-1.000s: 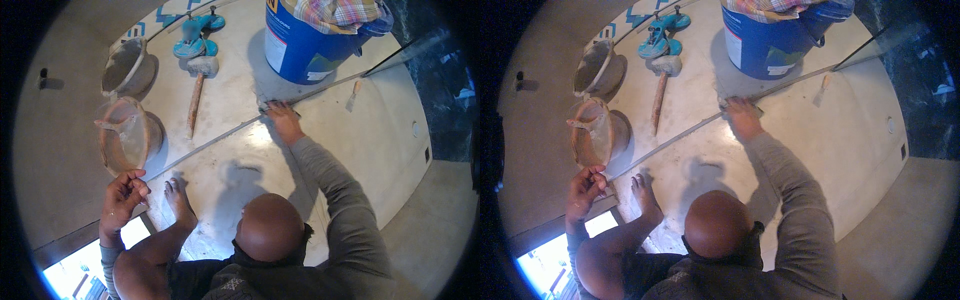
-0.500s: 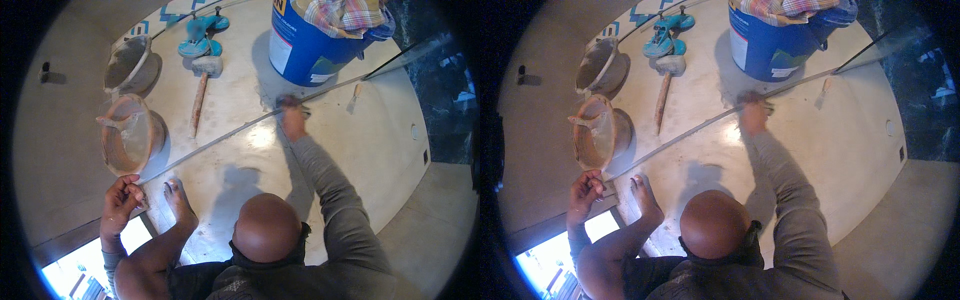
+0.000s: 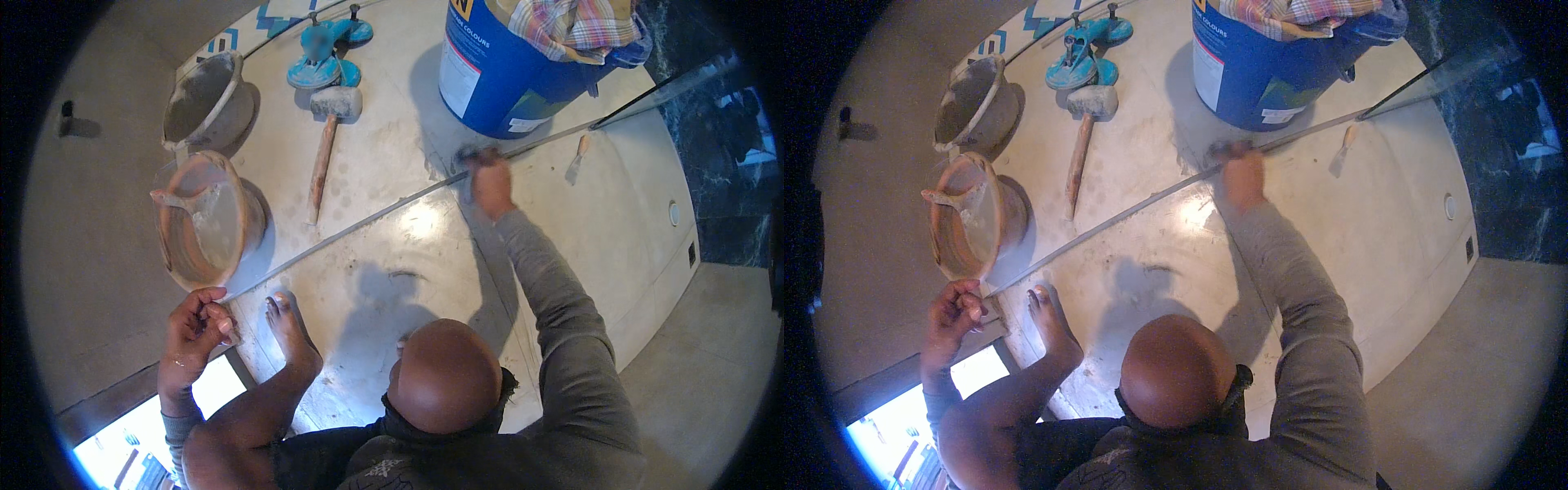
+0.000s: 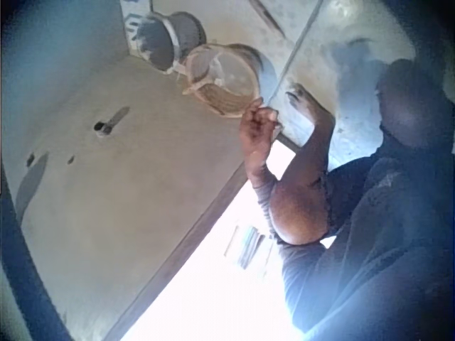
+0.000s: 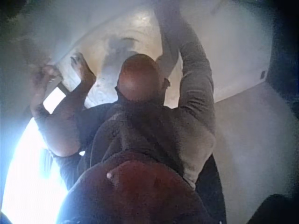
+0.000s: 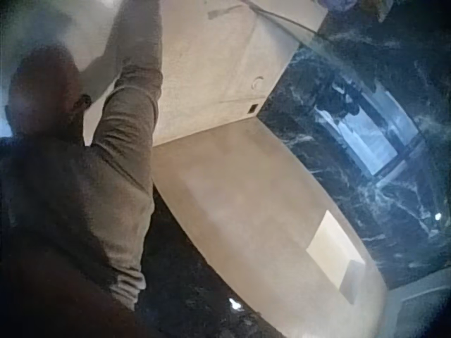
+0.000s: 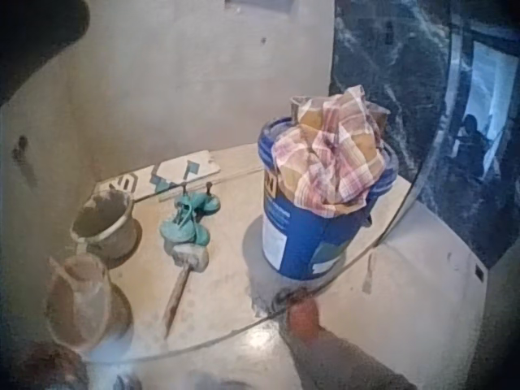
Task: The person cleans tiles and applies adhesive or grout into the seams using a cloth and a mixing bowl.
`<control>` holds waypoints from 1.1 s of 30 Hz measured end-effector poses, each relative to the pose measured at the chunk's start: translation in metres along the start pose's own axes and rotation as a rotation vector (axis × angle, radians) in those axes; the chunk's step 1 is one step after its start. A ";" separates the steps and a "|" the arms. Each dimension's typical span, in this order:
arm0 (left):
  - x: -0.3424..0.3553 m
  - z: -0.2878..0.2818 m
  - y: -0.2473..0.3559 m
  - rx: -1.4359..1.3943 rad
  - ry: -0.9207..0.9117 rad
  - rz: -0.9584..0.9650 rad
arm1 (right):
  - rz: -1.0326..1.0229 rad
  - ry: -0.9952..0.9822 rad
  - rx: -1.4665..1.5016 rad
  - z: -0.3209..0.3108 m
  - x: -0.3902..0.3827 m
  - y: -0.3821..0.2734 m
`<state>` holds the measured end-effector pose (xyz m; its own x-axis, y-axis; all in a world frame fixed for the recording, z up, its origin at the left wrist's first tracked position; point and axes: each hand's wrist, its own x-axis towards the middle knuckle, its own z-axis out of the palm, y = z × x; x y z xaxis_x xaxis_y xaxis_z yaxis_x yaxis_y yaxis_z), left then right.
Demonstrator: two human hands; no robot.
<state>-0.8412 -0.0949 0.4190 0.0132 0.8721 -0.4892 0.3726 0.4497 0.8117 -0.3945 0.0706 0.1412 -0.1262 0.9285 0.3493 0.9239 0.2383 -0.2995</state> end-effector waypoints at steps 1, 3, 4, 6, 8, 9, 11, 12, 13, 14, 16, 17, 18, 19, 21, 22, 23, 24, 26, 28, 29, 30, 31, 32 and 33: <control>0.000 0.000 0.001 -0.001 0.016 -0.014 | 0.103 0.075 0.059 -0.002 0.005 0.004; 0.003 0.001 0.003 0.008 0.024 -0.036 | 0.214 0.009 0.055 0.006 0.006 0.000; 0.005 0.001 0.004 0.013 0.009 -0.041 | 0.245 -0.120 0.029 0.012 0.002 -0.005; 0.011 0.003 0.006 0.022 -0.025 -0.015 | 0.155 -0.074 -0.008 0.021 -0.002 -0.005; 0.012 0.003 0.008 0.045 -0.063 0.006 | -0.172 0.125 0.007 0.024 -0.009 0.002; 0.012 0.003 0.008 0.040 -0.028 -0.002 | 0.021 0.141 -0.021 0.022 -0.008 0.010; 0.011 0.003 0.006 0.031 0.019 -0.024 | 0.232 0.170 -0.063 0.009 -0.003 0.033; 0.011 0.002 0.005 0.032 0.010 -0.025 | 0.322 0.141 -0.038 0.005 0.002 0.039; 0.011 0.002 0.003 0.034 -0.002 -0.036 | 0.394 0.172 -0.019 0.000 0.006 0.044; 0.010 0.001 0.002 0.033 -0.012 -0.049 | 0.433 0.282 -0.018 -0.003 0.005 0.041; 0.010 0.000 -0.001 0.029 -0.011 -0.047 | 0.402 0.034 -0.047 -0.007 0.005 0.034; 0.010 0.000 -0.002 0.024 -0.002 -0.035 | 0.369 -0.101 -0.050 -0.008 0.005 0.029; 0.010 0.000 -0.002 0.027 -0.003 -0.040 | 0.197 -0.013 -0.040 -0.011 0.005 0.028; 0.010 0.000 -0.001 0.033 -0.008 -0.053 | 0.249 0.041 -0.055 -0.013 0.004 0.026; 0.010 -0.001 0.001 0.044 -0.008 -0.048 | 0.345 0.163 -0.078 -0.015 0.005 0.028; 0.009 -0.001 0.002 0.048 -0.008 -0.044 | 0.389 0.220 0.050 -0.014 0.007 0.030; 0.009 0.000 0.004 0.049 -0.009 -0.034 | 0.391 0.098 0.034 -0.013 0.007 0.031; 0.009 0.001 0.004 0.049 -0.011 -0.031 | 0.377 -0.023 0.020 -0.009 0.007 0.031; 0.009 0.002 0.006 0.046 -0.005 -0.021 | 0.171 -0.153 0.045 0.002 0.005 0.019; 0.010 0.004 0.008 0.059 -0.005 -0.020 | 0.278 0.033 0.157 0.010 0.002 0.004; 0.010 0.005 0.009 0.069 -0.006 -0.016 | 0.334 0.142 0.218 0.011 0.003 -0.005; 0.011 0.006 0.011 0.063 -0.003 -0.014 | 0.320 0.252 0.177 0.014 0.002 -0.018; 0.012 0.007 0.012 0.056 -0.005 -0.016 | 0.283 0.088 0.163 0.015 -0.001 -0.028; 0.012 0.008 0.014 0.040 -0.016 -0.012 | 0.225 -0.038 0.155 0.014 -0.005 -0.036; 0.012 0.009 0.016 0.050 -0.017 -0.008 | 0.117 -0.160 0.171 0.012 -0.005 -0.039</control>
<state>-0.8271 -0.0786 0.4229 0.0254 0.8651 -0.5009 0.4184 0.4459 0.7913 -0.4338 0.0599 0.1407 -0.0906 0.9826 0.1623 0.8626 0.1589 -0.4803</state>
